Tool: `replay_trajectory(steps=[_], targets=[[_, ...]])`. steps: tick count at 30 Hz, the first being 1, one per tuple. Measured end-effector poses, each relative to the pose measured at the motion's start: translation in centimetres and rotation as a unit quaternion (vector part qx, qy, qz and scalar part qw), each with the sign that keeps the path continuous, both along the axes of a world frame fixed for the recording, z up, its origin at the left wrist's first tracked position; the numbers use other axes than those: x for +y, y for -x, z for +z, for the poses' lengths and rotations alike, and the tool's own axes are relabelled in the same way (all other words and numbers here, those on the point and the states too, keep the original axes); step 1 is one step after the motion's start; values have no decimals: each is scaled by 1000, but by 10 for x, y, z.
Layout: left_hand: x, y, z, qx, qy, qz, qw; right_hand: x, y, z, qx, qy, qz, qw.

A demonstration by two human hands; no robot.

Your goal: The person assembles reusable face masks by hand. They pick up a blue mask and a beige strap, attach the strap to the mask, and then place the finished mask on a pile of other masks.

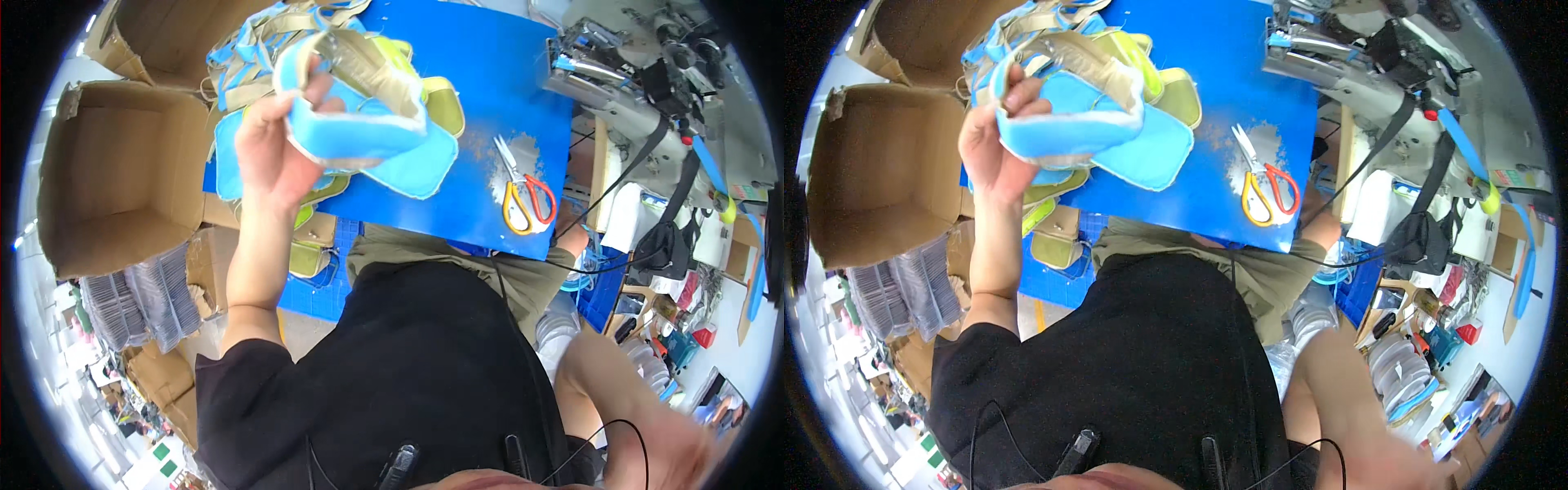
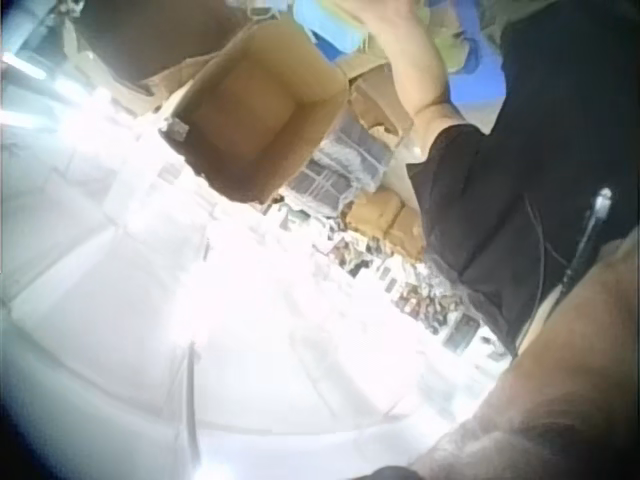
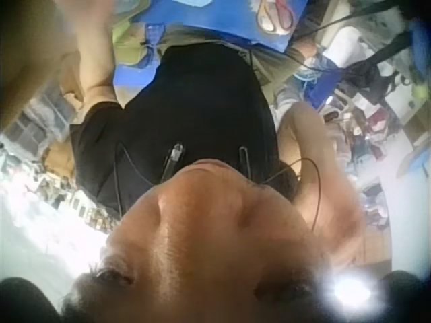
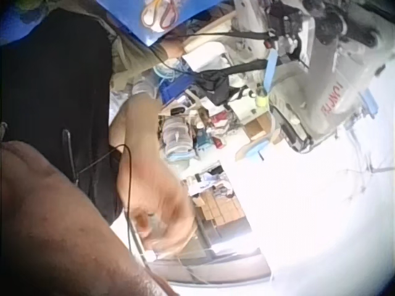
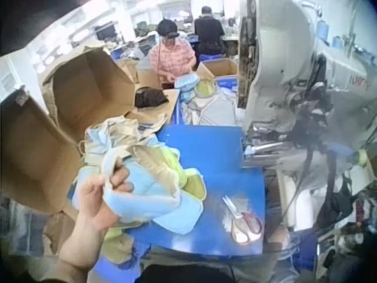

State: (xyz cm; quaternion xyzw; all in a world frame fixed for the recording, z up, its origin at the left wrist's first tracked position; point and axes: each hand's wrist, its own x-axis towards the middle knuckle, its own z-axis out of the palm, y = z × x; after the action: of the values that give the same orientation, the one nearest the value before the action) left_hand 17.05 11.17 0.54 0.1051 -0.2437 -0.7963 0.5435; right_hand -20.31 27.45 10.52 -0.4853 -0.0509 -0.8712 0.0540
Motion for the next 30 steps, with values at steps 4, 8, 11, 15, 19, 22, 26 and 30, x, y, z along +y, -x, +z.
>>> replay_trajectory(steps=[4, 8, 11, 15, 19, 22, 26, 30], targets=[[11, 52, -8, -79, -69, -7, 994, -91, -41, -70, 279, -468, -30, 838], [-9, 80, -17, -200, -50, 43, 978, -120, -83, -119, 374, -615, 183, 670], [-44, 65, -15, -176, -4, 33, 984, -109, -64, -129, 416, -600, 243, 638], [-74, 55, -28, -187, -52, 71, 978, -92, -44, -138, 391, -636, 258, 612], [-80, 67, -35, -169, -88, 51, 980, -80, -35, -141, 449, -608, 166, 633], [-90, 64, -33, -80, -84, -22, 993, -68, -31, -138, 444, -584, 99, 672], [-97, 52, -35, 9, -60, -79, 995, -56, -32, -133, 530, -492, -63, 688], [-85, 62, -24, -116, 10, 36, 993, -58, -24, -142, 490, -479, -145, 714]])
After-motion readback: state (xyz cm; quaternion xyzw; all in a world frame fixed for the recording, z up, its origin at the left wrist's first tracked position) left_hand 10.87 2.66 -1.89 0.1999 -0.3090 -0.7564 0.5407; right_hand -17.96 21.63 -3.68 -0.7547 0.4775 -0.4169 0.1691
